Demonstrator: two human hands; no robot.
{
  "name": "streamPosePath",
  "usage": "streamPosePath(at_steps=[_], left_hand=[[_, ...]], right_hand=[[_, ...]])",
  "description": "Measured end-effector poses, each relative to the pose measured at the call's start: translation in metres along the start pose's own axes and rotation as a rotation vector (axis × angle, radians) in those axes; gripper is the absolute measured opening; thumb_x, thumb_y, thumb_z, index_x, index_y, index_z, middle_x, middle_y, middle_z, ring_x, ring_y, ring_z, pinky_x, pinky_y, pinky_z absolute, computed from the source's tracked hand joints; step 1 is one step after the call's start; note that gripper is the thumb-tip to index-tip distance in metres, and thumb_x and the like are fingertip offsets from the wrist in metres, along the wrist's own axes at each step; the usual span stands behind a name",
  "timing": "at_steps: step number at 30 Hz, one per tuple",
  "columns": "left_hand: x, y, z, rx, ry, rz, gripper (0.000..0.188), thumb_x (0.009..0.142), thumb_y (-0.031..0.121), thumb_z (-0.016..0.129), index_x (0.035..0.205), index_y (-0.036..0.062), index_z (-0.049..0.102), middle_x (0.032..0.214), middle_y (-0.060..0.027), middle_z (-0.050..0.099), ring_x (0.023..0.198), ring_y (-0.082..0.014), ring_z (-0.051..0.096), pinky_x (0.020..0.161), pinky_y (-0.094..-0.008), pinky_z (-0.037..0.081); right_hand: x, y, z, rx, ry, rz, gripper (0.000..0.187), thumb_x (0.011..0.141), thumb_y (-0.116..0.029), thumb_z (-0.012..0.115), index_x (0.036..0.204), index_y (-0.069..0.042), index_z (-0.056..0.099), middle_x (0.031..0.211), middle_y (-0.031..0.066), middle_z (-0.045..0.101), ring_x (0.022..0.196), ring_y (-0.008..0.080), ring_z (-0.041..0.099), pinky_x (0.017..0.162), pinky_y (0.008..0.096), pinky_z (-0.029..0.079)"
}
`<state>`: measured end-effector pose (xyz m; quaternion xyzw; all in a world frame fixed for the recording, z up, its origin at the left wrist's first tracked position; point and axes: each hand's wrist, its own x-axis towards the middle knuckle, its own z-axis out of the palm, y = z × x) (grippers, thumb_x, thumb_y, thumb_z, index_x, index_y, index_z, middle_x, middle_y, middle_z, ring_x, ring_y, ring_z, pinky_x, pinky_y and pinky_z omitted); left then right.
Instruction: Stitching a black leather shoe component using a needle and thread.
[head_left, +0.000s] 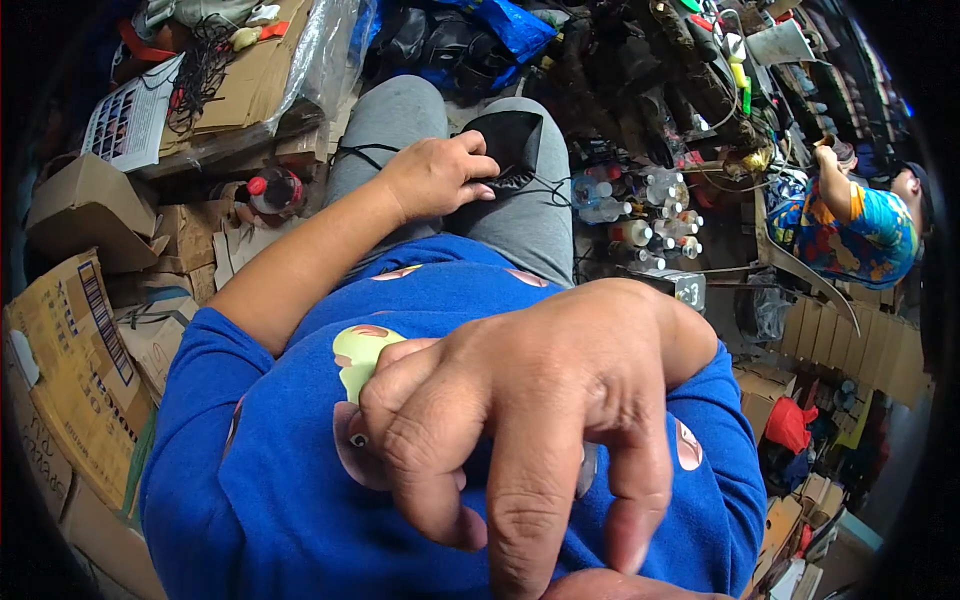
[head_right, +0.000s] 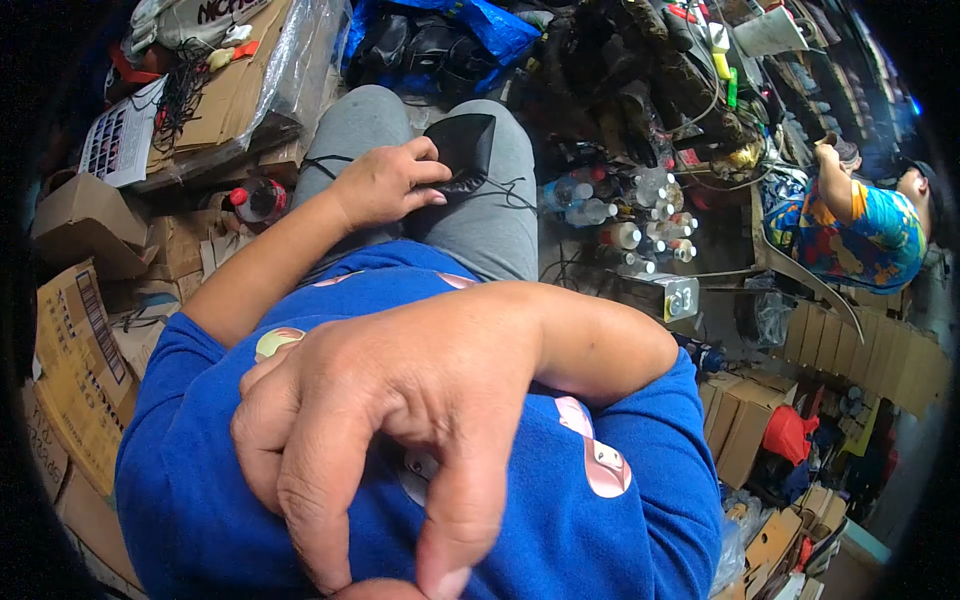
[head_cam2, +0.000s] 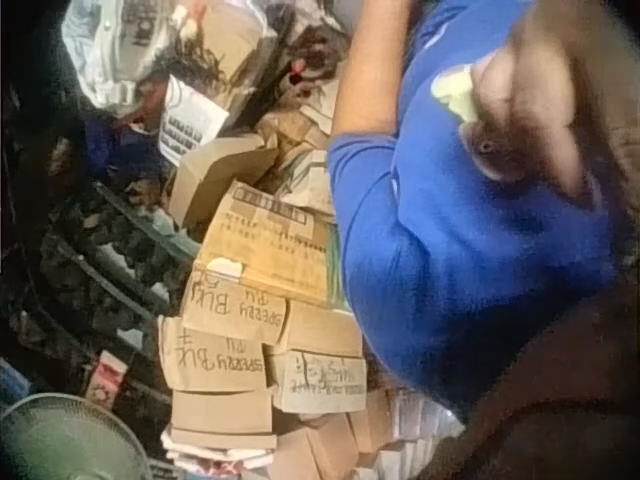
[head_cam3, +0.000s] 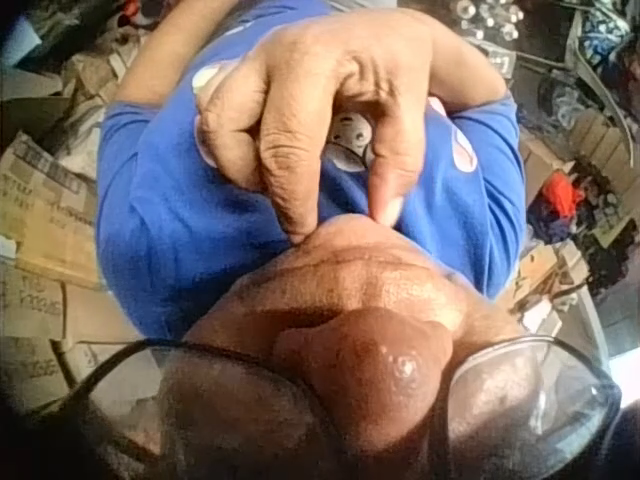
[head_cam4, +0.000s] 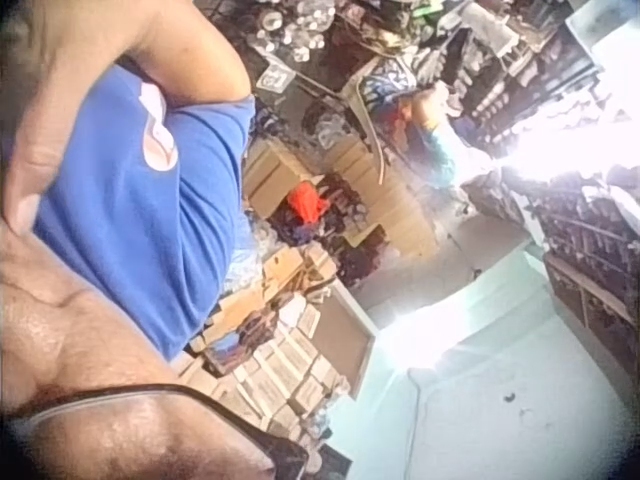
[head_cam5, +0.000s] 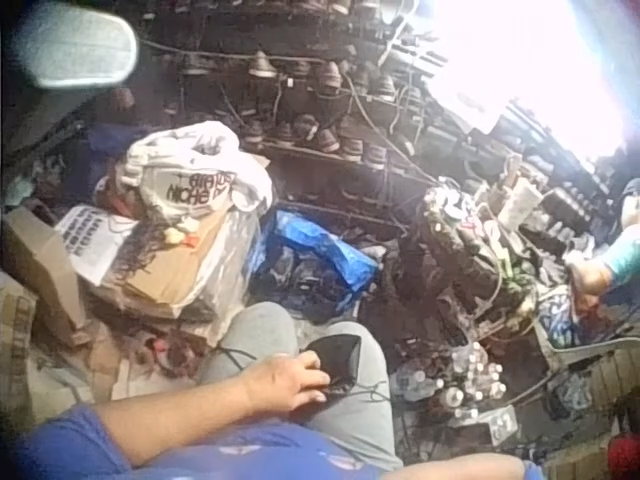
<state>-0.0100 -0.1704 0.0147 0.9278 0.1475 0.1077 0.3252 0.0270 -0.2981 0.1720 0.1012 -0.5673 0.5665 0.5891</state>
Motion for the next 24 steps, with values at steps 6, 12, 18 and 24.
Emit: streamPosePath(at_steps=[6,12,18,24], left_hand=[[0.004,-0.006,0.002,-0.054,0.003,0.074,0.022,0.077,0.019,0.068,0.098,0.0115,0.067,0.092,-0.0085,0.06,0.081,-0.0282,0.061,0.072,-0.037,0.048],[0.006,-0.007,0.005,-0.07,0.012,0.103,0.022,0.075,0.013,0.069,0.097,0.0096,0.067,0.091,-0.0094,0.061,0.08,-0.0274,0.061,0.072,-0.0355,0.049],[0.008,0.0,0.0,-0.054,0.014,0.062,0.023,0.075,0.013,0.07,0.097,0.0087,0.066,0.09,-0.0107,0.06,0.08,-0.0279,0.061,0.072,-0.0356,0.049],[0.004,-0.005,0.002,-0.06,0.025,0.014,0.022,0.075,0.018,0.07,0.095,0.0094,0.067,0.088,-0.01,0.061,0.081,-0.0289,0.061,0.073,-0.0375,0.049]], right_hand=[[0.006,-0.005,0.001,0.084,-0.197,0.103,0.03,0.073,-0.031,0.073,0.091,-0.008,0.069,0.086,0.0054,0.059,0.076,0.0214,0.054,0.068,0.0322,0.041],[0.009,-0.029,-0.017,0.124,-0.315,0.161,0.032,0.072,-0.027,0.075,0.093,-0.004,0.068,0.085,0.0067,0.061,0.077,0.022,0.057,0.067,0.032,0.042],[0.0,-0.046,-0.023,0.053,-0.292,0.159,0.03,0.073,-0.031,0.072,0.091,-0.008,0.069,0.086,0.0052,0.059,0.077,0.022,0.054,0.069,0.0326,0.041],[0.0,-0.048,-0.035,-0.003,-0.264,0.175,0.028,0.074,-0.035,0.069,0.089,-0.012,0.07,0.088,0.0037,0.057,0.077,0.0219,0.052,0.071,0.0333,0.039]])
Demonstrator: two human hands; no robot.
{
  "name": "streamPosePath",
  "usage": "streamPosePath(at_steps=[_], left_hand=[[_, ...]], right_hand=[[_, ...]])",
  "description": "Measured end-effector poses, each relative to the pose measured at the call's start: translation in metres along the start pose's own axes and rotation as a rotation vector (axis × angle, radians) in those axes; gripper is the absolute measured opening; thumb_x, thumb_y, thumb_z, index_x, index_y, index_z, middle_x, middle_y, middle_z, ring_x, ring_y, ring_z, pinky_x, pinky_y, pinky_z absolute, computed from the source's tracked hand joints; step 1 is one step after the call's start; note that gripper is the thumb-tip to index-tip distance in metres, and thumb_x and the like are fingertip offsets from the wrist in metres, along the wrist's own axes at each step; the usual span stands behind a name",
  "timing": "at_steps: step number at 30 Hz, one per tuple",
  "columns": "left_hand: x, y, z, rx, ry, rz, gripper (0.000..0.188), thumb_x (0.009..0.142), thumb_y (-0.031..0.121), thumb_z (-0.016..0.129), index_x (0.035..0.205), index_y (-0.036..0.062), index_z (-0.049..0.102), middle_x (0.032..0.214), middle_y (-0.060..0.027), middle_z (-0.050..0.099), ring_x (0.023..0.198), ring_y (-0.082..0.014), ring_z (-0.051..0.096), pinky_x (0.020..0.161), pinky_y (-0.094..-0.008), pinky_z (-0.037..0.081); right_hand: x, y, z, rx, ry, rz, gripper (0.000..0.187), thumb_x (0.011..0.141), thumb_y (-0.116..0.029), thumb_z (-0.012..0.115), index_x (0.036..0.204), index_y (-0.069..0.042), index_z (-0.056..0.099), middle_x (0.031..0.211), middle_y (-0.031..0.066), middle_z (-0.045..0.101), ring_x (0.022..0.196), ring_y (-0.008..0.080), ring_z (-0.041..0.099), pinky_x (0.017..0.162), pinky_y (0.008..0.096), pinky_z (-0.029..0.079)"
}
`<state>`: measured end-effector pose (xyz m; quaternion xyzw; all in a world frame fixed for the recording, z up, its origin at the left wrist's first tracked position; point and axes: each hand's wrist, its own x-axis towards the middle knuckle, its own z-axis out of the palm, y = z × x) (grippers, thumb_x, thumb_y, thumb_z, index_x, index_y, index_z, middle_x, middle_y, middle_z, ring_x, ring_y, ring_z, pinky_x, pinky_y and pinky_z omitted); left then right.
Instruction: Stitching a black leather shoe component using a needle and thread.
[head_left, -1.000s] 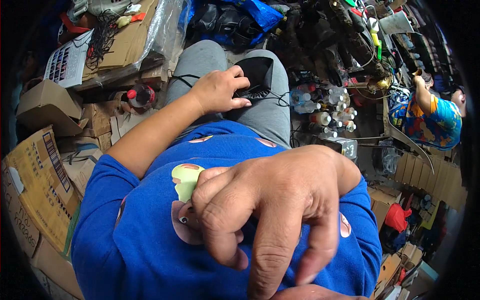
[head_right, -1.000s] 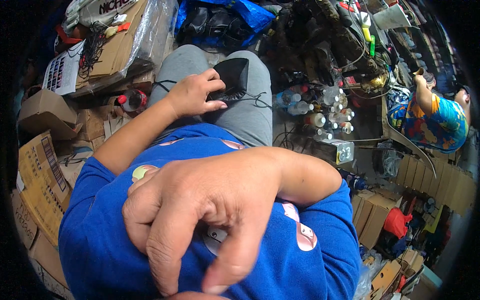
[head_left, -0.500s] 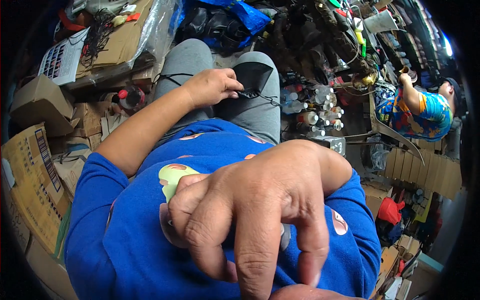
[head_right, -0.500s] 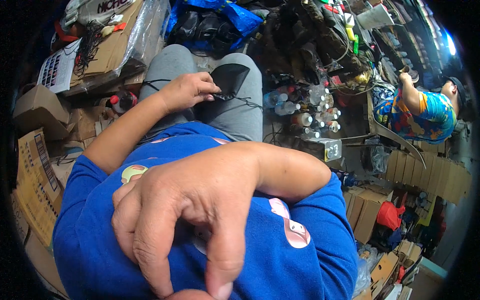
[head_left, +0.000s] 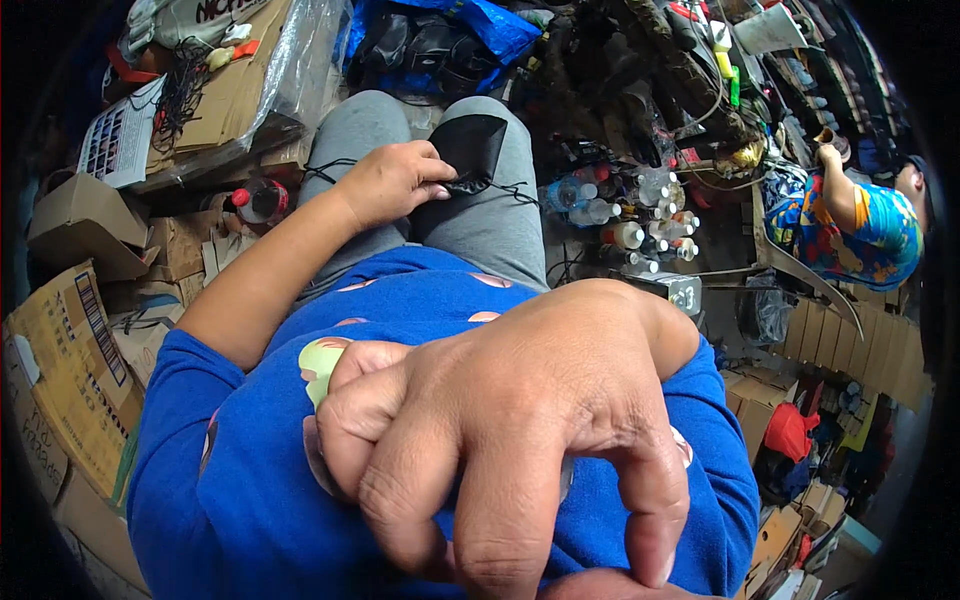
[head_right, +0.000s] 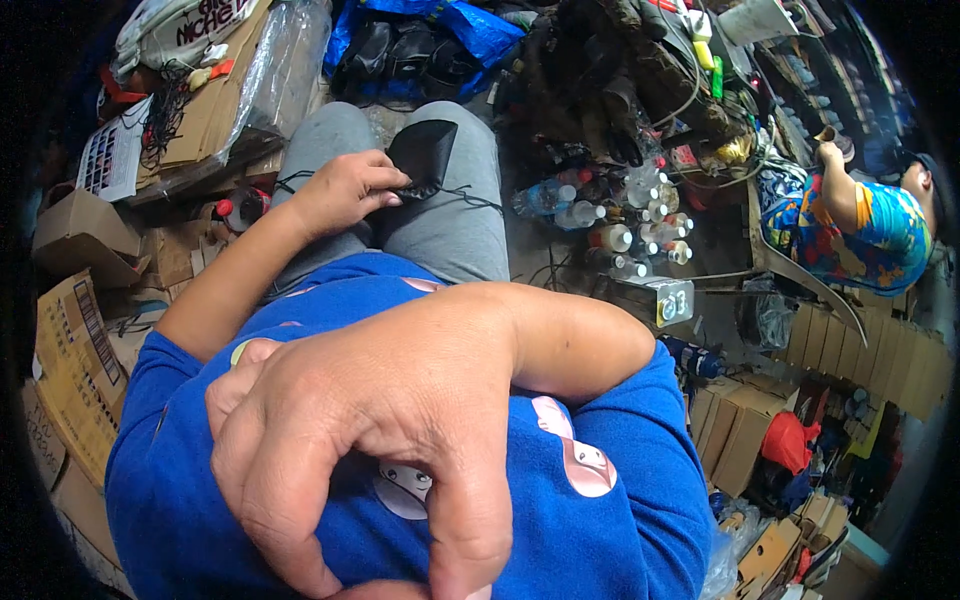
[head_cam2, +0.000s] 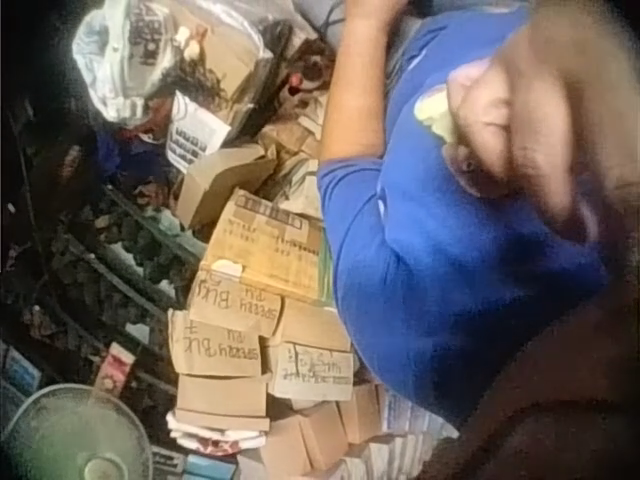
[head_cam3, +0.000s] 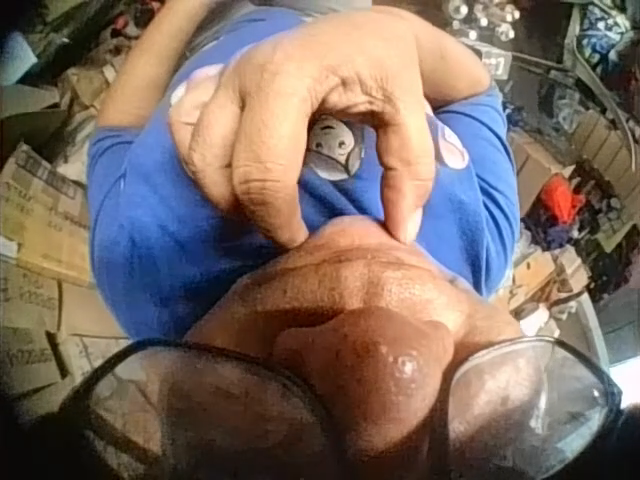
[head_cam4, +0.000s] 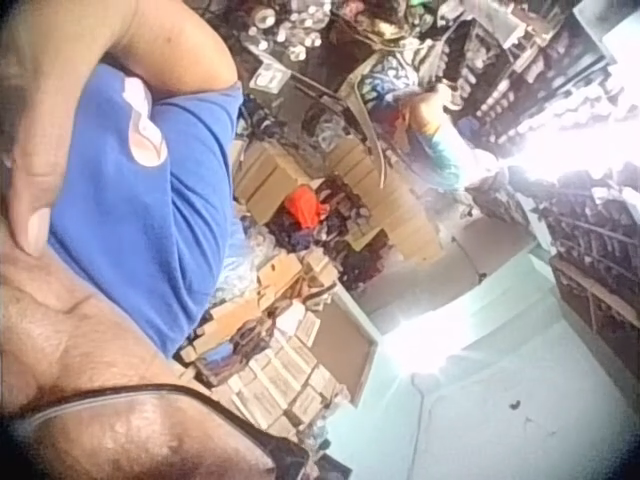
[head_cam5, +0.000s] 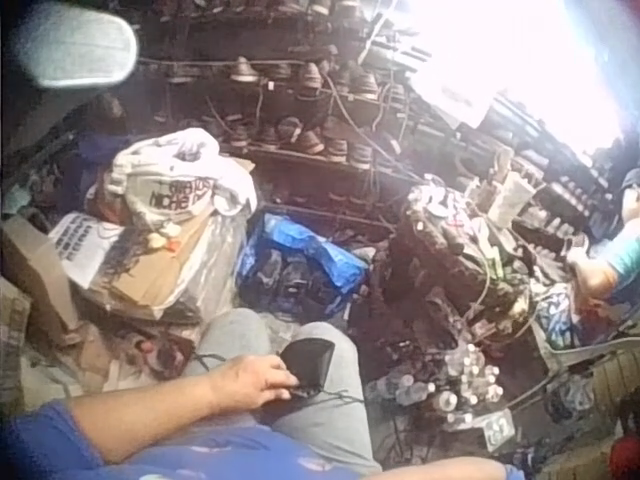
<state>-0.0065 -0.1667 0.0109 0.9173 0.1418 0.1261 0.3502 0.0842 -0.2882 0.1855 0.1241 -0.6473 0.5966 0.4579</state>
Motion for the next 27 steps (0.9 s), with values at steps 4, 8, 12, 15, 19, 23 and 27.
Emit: streamPosePath(at_steps=[4,8,12,15,19,23,27], left_hand=[[-0.002,-0.007,-0.008,0.004,0.016,-0.005,0.024,0.075,0.018,0.069,0.097,0.0092,0.066,0.088,-0.0105,0.062,0.081,-0.0298,0.061,0.074,-0.0376,0.049],[-0.008,-0.018,-0.048,0.022,0.055,0.003,0.026,0.074,0.013,0.069,0.098,0.0062,0.063,0.09,-0.0119,0.062,0.086,-0.0309,0.06,0.076,-0.0371,0.048],[-0.004,-0.024,-0.045,0.031,0.006,0.022,0.028,0.072,0.019,0.071,0.095,0.0057,0.062,0.093,-0.0107,0.06,0.084,-0.0314,0.06,0.076,-0.0376,0.048],[0.008,-0.031,-0.024,0.119,-0.061,0.084,0.031,0.073,0.022,0.07,0.098,0.0074,0.06,0.092,-0.0095,0.058,0.081,-0.0318,0.059,0.071,-0.0395,0.048],[0.032,-0.046,-0.021,0.046,-0.136,0.075,0.029,0.075,0.021,0.068,0.099,0.0083,0.059,0.091,-0.0092,0.058,0.081,-0.0314,0.059,0.071,-0.0391,0.048],[0.045,-0.058,-0.033,-0.05,-0.132,0.034,0.019,0.079,0.021,0.064,0.093,0.0083,0.063,0.091,-0.0099,0.06,0.082,-0.0304,0.06,0.073,-0.039,0.048],[0.063,-0.068,-0.042,-0.175,0.035,0.007,0.017,0.082,0.016,0.06,0.095,0.0056,0.064,0.098,-0.0113,0.062,0.09,-0.0288,0.06,0.08,-0.0355,0.047]], right_hand=[[0.004,0.009,-0.016,-0.01,0.028,0.046,0.027,0.075,-0.038,0.067,0.088,-0.015,0.071,0.089,0.0027,0.056,0.076,0.0219,0.051,0.073,0.0337,0.038],[-0.043,-0.006,-0.077,-0.429,0.197,0.305,0.029,0.077,-0.03,0.068,0.095,-0.008,0.069,0.088,0.0058,0.06,0.081,0.02,0.055,0.073,0.0328,0.042],[-0.109,-0.001,-0.134,-1.135,0.657,1.347,0.05,0.076,-0.041,0.069,0.113,-0.008,0.06,0.092,0.013,0.062,0.084,0.0219,0.059,0.077,0.0321,0.045],[-0.11,0.021,-0.144,-1.47,0.337,1.66,0.042,0.08,-0.028,0.07,0.107,0.001,0.057,0.081,0.0043,0.06,0.079,0.0125,0.055,0.072,0.0276,0.046],[-0.156,0.025,-0.172,-1.053,0.693,1.539,0.037,0.08,-0.028,0.071,0.101,0.0,0.059,0.076,0.001,0.059,0.075,0.0095,0.053,0.069,0.0261,0.045],[-0.182,0.026,-0.187,-0.735,0.927,1.511,0.022,0.085,-0.023,0.066,0.099,-0.006,0.062,0.079,-0.0051,0.056,0.071,0.0036,0.047,0.066,0.0217,0.041],[-0.183,0.038,-0.178,-0.541,1.115,1.273,0.022,0.086,-0.02,0.063,0.1,-0.004,0.062,0.074,-0.0008,0.057,0.069,0.0072,0.051,0.062,0.0225,0.043]])
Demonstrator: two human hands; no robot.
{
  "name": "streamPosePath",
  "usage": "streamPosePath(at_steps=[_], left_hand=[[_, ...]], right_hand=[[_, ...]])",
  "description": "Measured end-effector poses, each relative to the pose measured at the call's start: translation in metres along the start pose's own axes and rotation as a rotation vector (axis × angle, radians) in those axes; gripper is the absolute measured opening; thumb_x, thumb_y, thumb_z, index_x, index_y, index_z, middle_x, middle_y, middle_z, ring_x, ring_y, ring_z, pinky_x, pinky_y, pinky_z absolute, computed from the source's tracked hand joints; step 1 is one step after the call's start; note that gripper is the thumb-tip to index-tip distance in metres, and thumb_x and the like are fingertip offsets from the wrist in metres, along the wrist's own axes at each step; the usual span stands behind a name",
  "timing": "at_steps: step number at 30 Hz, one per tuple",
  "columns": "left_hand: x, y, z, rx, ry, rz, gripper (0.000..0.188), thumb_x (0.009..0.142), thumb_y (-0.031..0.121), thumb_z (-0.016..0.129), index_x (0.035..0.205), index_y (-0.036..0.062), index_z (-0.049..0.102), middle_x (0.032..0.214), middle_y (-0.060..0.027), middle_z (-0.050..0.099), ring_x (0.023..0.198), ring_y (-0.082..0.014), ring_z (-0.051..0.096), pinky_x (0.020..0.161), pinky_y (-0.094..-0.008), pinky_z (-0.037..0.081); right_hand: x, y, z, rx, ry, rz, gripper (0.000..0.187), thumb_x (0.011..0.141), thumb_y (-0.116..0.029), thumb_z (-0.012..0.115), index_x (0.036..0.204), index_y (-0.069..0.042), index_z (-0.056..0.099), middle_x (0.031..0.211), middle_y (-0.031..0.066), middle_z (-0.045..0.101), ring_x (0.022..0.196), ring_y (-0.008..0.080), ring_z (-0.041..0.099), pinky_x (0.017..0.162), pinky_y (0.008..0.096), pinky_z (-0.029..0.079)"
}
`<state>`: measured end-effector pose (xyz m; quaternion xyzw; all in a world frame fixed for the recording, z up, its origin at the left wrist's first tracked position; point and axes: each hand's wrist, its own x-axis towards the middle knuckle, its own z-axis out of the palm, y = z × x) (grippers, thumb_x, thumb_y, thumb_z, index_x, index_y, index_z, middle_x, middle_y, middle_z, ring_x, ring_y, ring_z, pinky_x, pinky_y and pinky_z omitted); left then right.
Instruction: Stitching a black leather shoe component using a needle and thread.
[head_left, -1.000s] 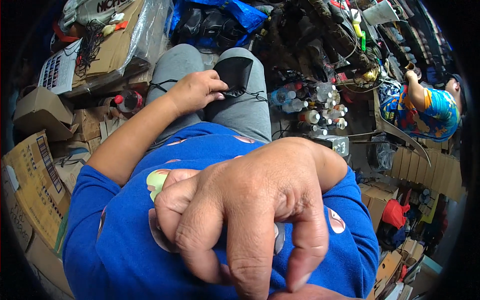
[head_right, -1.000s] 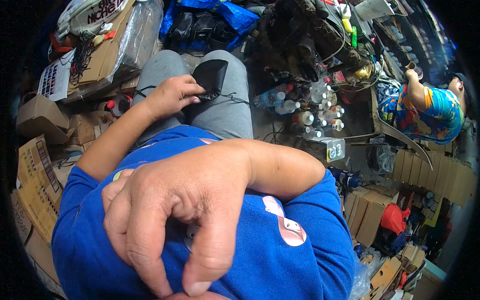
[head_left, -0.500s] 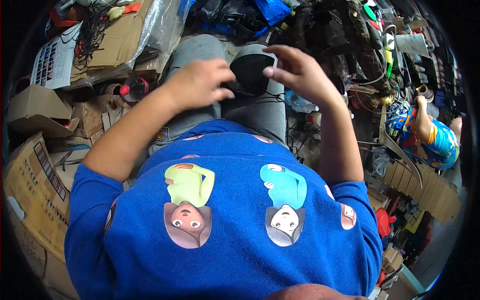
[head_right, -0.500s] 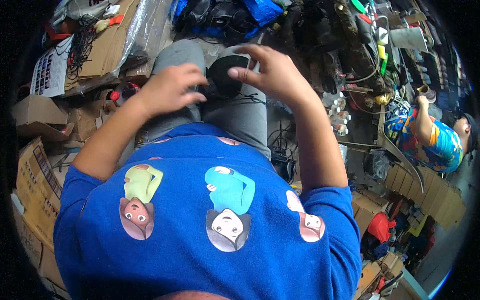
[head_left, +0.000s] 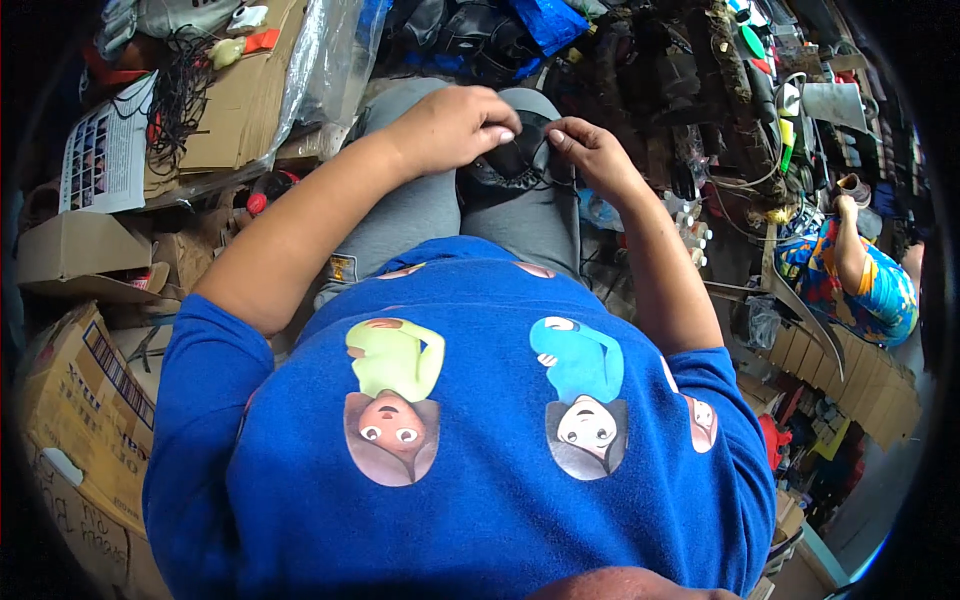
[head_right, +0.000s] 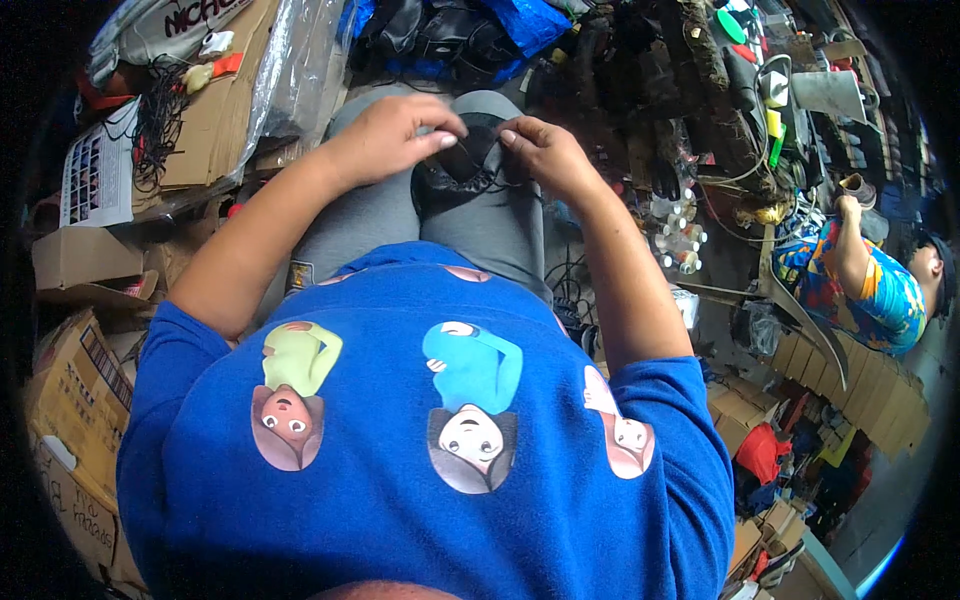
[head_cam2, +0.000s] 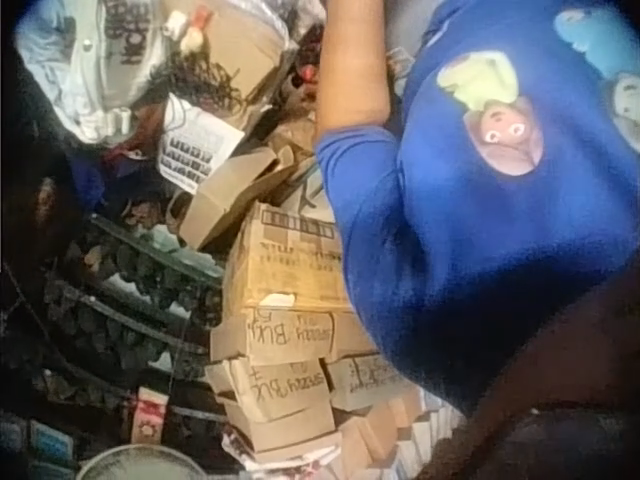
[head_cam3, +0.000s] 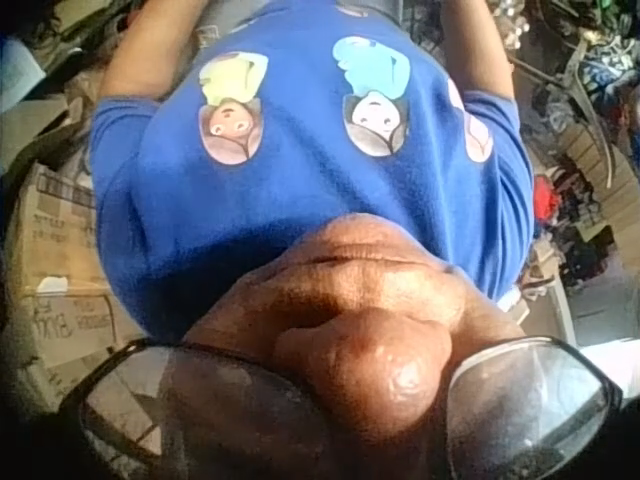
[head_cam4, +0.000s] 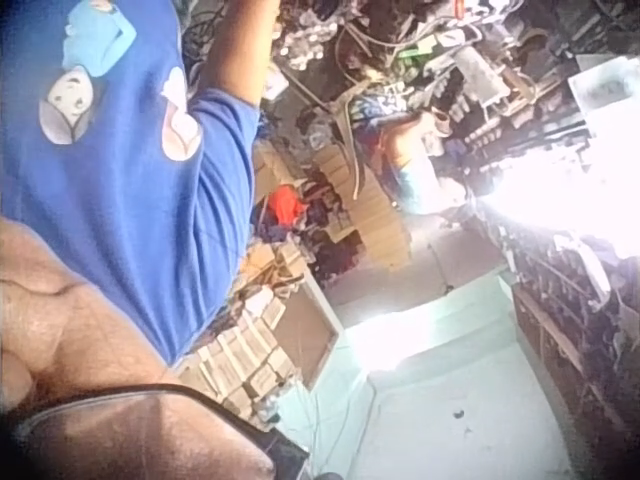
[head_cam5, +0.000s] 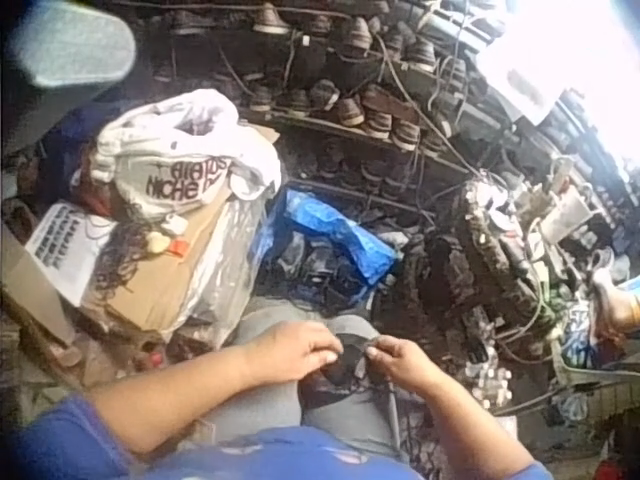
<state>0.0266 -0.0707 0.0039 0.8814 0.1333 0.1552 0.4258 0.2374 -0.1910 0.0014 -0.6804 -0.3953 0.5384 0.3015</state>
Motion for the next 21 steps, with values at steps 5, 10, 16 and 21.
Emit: streamPosePath(at_steps=[5,10,16,21], left_hand=[[0.024,-0.004,0.021,-0.014,-0.071,-0.009,0.028,0.078,0.023,0.064,0.1,0.0055,0.063,0.099,-0.013,0.062,0.096,-0.0286,0.059,0.083,-0.0367,0.047],[0.042,0.006,0.017,-0.028,-0.341,-0.127,0.029,0.077,0.021,0.067,0.098,0.0015,0.06,0.098,-0.0109,0.06,0.092,-0.0226,0.057,0.081,-0.0341,0.045],[0.043,0.005,0.034,-0.303,-0.311,-0.217,0.025,0.076,0.018,0.069,0.092,0.001,0.06,0.081,-0.0035,0.06,0.08,-0.0115,0.053,0.075,-0.028,0.043],[0.044,0.012,0.04,-0.281,-0.288,-0.373,0.022,0.074,0.017,0.072,0.088,0.0034,0.062,0.076,-0.0015,0.061,0.074,-0.009,0.053,0.068,-0.0249,0.043]], right_hand=[[-0.034,-0.026,0.015,-0.32,0.226,-0.241,0.029,0.081,-0.026,0.067,0.099,-0.004,0.059,0.071,0.0061,0.058,0.065,0.0121,0.055,0.06,0.0271,0.045],[-0.051,-0.044,0.021,-0.674,0.261,-0.22,0.043,0.074,-0.041,0.07,0.095,-0.004,0.06,0.072,0.0133,0.061,0.069,0.0269,0.06,0.063,0.0367,0.047],[-0.05,-0.019,0.018,-0.542,-0.067,-0.201,0.022,0.083,-0.017,0.06,0.075,0.003,0.055,0.056,0.0108,0.047,0.055,0.0113,0.041,0.053,0.0331,0.039],[-0.07,-0.006,0.008,-0.458,-0.096,-0.222,0.025,0.081,-0.019,0.058,0.07,0.002,0.053,0.054,0.0142,0.047,0.049,0.0205,0.046,0.05,0.0371,0.038]])
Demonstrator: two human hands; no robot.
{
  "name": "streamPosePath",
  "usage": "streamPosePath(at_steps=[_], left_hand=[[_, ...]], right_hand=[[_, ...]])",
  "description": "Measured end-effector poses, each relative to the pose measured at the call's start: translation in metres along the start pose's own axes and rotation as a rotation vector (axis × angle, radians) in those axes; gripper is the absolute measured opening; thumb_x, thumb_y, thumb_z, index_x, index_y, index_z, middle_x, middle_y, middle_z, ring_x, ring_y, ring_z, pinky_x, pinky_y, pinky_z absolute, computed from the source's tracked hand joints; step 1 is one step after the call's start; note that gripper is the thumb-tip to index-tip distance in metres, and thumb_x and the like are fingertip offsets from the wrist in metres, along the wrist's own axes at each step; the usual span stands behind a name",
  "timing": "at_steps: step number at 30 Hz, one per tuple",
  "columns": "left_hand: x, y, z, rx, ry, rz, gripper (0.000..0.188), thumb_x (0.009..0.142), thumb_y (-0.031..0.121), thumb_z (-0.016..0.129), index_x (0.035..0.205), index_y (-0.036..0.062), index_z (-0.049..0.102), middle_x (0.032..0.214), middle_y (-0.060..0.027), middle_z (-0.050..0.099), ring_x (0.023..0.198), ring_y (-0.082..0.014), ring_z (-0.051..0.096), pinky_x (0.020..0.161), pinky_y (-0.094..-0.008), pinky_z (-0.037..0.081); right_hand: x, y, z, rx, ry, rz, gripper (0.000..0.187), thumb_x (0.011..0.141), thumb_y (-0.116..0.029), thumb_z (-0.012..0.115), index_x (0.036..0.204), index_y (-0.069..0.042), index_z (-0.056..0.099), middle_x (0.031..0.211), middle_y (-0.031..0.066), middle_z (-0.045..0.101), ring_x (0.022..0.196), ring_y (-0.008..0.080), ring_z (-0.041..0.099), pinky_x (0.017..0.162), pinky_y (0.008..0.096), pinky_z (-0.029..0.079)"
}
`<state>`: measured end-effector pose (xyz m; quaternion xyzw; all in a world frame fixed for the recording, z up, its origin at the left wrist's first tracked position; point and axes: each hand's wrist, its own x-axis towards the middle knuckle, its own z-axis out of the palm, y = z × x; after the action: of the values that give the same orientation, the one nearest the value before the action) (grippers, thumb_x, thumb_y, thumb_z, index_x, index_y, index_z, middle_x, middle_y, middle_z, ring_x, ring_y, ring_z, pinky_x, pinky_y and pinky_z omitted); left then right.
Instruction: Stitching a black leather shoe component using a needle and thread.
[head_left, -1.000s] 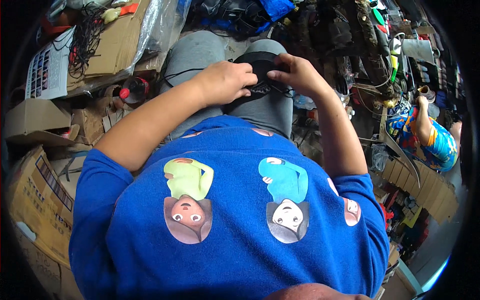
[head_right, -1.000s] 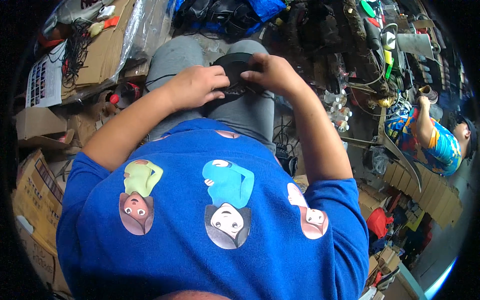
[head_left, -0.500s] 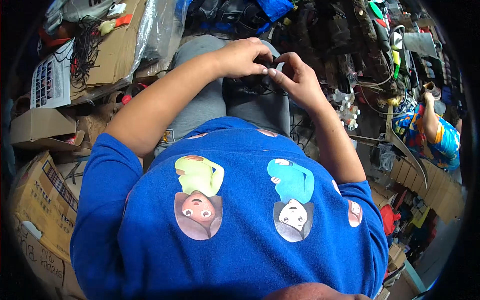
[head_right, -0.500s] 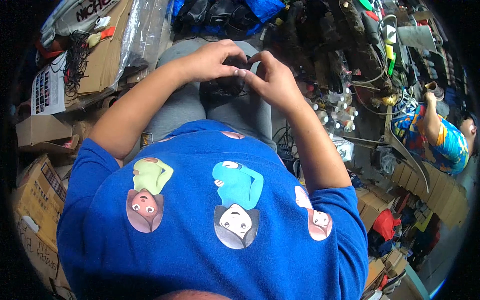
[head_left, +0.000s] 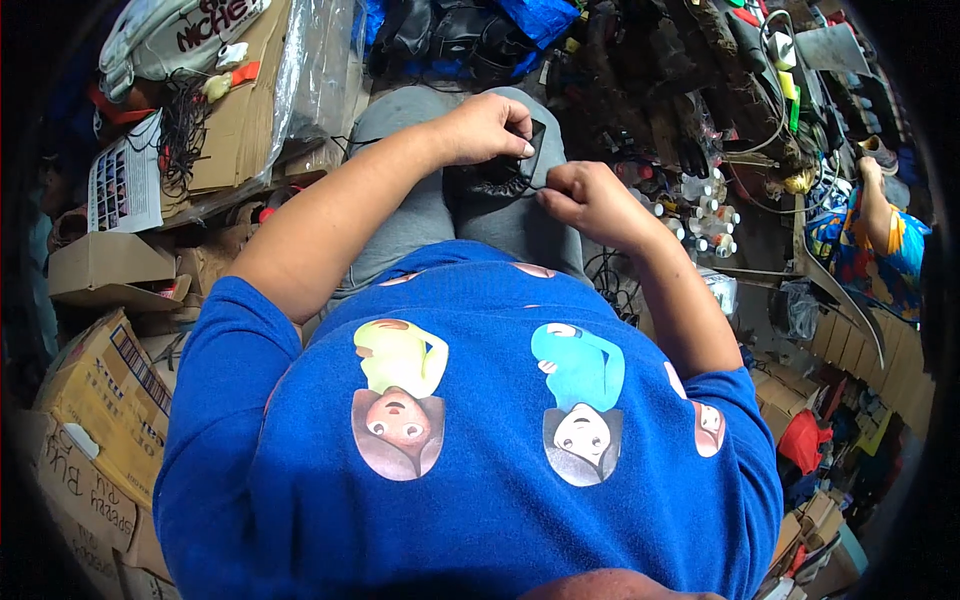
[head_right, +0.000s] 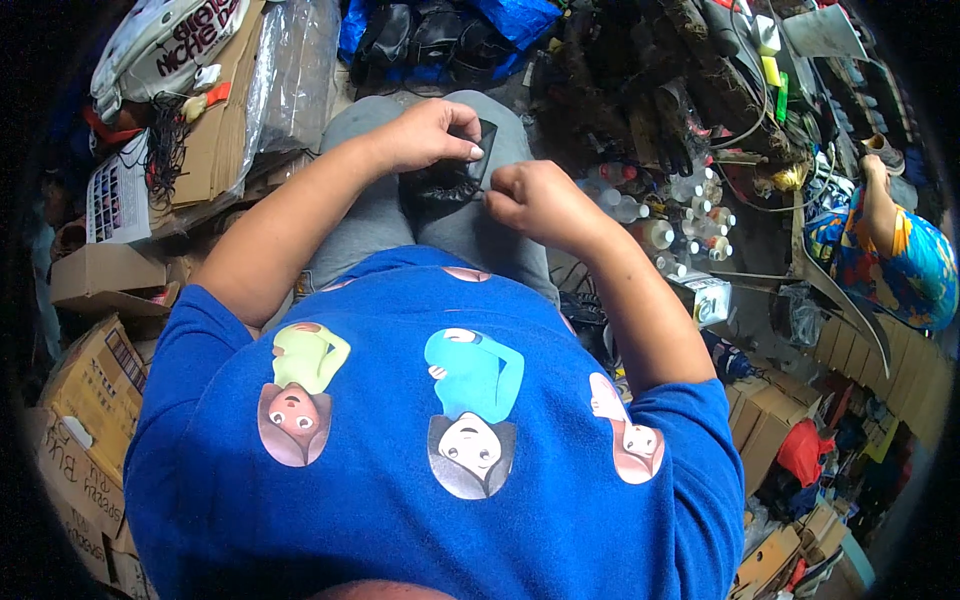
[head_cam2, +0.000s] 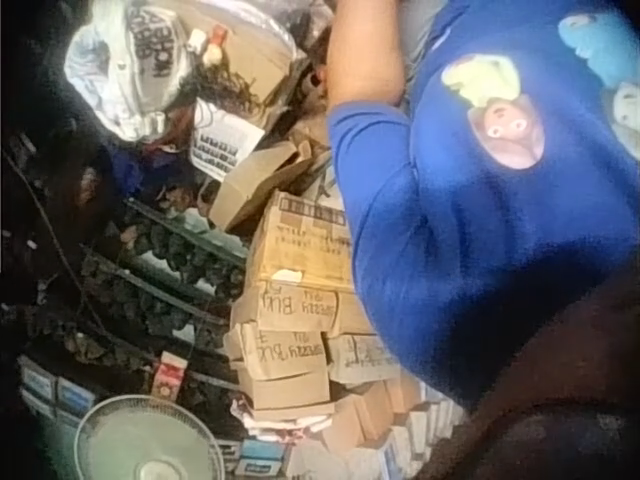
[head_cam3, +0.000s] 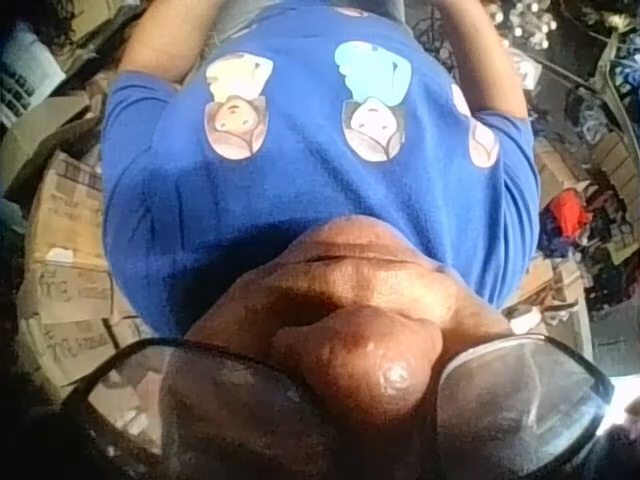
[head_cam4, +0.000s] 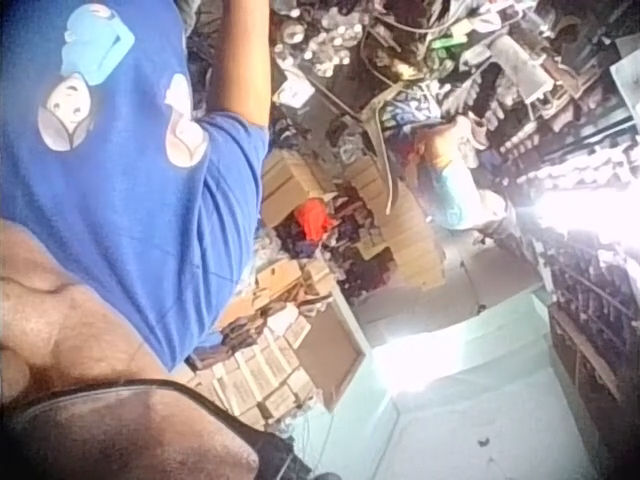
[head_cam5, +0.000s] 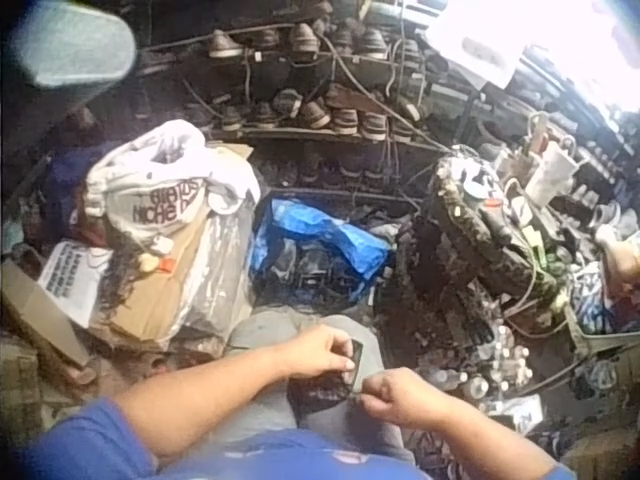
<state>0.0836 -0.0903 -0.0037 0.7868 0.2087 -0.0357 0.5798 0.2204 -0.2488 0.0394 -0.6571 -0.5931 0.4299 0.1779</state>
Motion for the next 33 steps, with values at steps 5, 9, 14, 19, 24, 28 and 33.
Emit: streamPosePath(at_steps=[5,9,14,19,24,28,33], left_hand=[[0.003,-0.012,-0.003,-0.042,0.042,0.053,0.023,0.074,0.016,0.073,0.089,0.0029,0.062,0.079,-0.0021,0.063,0.075,-0.0082,0.054,0.07,-0.024,0.044],[-0.003,-0.011,-0.018,-0.271,-0.124,0.053,0.026,0.076,0.015,0.07,0.096,-0.0001,0.064,0.09,-0.0035,0.065,0.086,-0.0122,0.058,0.081,-0.0265,0.045],[-0.011,0.003,-0.027,-0.071,-0.263,0.05,0.036,0.079,0.012,0.063,0.114,0.0026,0.062,0.103,-0.0075,0.065,0.099,-0.0145,0.056,0.092,-0.0293,0.04],[-0.014,0.005,-0.028,0.002,-0.307,0.062,0.038,0.08,0.009,0.059,0.118,0.0054,0.06,0.106,-0.0074,0.064,0.1,-0.0142,0.056,0.092,-0.0283,0.04],[-0.014,0.002,-0.026,0.014,-0.334,0.056,0.039,0.081,0.005,0.057,0.119,0.0068,0.059,0.108,-0.0068,0.063,0.1,-0.0139,0.055,0.091,-0.0268,0.04],[-0.014,0.002,-0.026,0.019,-0.32,0.059,0.039,0.081,0.003,0.056,0.119,0.0052,0.059,0.108,-0.0071,0.063,0.099,-0.0134,0.056,0.091,-0.0266,0.041],[-0.015,0.005,-0.024,-0.027,-0.297,0.066,0.037,0.081,0.004,0.056,0.118,0.0027,0.059,0.105,-0.007,0.065,0.096,-0.0136,0.058,0.089,-0.0264,0.042]], right_hand=[[-0.027,-0.011,-0.003,0.351,0.058,0.082,0.029,0.085,-0.017,0.058,0.064,0.0,0.048,0.057,-0.0022,0.037,0.057,0.0053,0.036,0.048,0.0283,0.03],[-0.032,-0.019,-0.012,0.44,0.19,0.083,0.022,0.085,-0.019,0.064,0.076,0.001,0.06,0.062,-0.0011,0.047,0.062,0.006,0.045,0.055,0.0248,0.037],[-0.016,-0.012,0.001,-0.021,0.28,-0.04,0.022,0.08,-0.012,0.063,0.101,-0.008,0.068,0.075,0.0106,0.056,0.067,0.0212,0.056,0.061,0.0318,0.044],[-0.009,-0.013,0.001,-0.112,0.272,0.0,0.023,0.076,-0.007,0.06,0.097,-0.009,0.069,0.075,0.0134,0.057,0.071,0.0265,0.059,0.064,0.0343,0.047],[-0.007,-0.018,-0.001,-0.174,0.259,0.009,0.023,0.075,-0.007,0.059,0.095,-0.008,0.07,0.077,0.0144,0.058,0.072,0.0274,0.061,0.066,0.0348,0.048],[-0.008,-0.019,0.0,-0.176,0.271,0.018,0.022,0.075,-0.008,0.06,0.094,-0.008,0.07,0.077,0.0142,0.059,0.072,0.0276,0.061,0.067,0.035,0.049],[-0.008,-0.016,0.012,-0.208,0.309,-0.018,0.023,0.074,-0.008,0.062,0.095,-0.01,0.07,0.079,0.0124,0.059,0.073,0.0273,0.061,0.067,0.0346,0.049]])
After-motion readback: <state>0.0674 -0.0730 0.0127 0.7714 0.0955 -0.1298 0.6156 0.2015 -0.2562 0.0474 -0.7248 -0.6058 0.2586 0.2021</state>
